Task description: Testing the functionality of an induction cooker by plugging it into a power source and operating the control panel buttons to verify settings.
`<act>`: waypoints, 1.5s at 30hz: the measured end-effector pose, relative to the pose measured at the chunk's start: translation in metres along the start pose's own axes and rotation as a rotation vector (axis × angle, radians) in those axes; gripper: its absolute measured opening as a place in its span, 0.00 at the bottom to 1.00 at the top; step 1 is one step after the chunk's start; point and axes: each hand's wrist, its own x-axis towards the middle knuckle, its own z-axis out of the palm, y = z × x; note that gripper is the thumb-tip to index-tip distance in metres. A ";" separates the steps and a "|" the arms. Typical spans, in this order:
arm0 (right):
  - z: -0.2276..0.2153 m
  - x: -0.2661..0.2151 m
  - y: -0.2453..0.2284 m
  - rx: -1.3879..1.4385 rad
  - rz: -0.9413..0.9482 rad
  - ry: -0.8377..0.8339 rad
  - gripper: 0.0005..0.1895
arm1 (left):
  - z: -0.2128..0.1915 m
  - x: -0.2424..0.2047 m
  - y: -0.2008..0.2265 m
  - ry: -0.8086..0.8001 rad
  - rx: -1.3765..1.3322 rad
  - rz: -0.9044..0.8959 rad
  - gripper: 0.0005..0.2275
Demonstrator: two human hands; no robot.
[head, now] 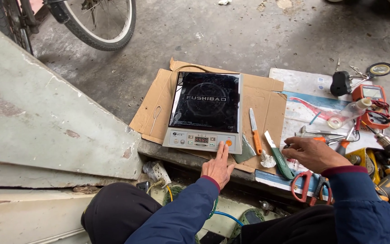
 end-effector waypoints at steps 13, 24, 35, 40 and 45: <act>0.006 0.016 0.006 -0.099 0.004 0.012 0.26 | 0.018 -0.024 -0.009 0.045 -0.056 -0.028 0.37; 0.012 0.026 0.000 -0.142 0.088 -0.010 0.29 | 0.002 -0.021 0.010 -0.002 -0.226 0.024 0.34; 0.017 0.026 -0.019 -0.119 0.116 -0.037 0.30 | 0.013 0.007 0.035 0.047 -0.233 0.069 0.33; 0.018 0.026 -0.026 -0.053 0.127 -0.033 0.30 | 0.012 0.005 0.026 0.155 -0.228 0.048 0.33; 0.015 0.020 -0.043 -0.138 0.184 -0.024 0.31 | 0.007 0.003 0.023 0.102 -0.206 0.049 0.33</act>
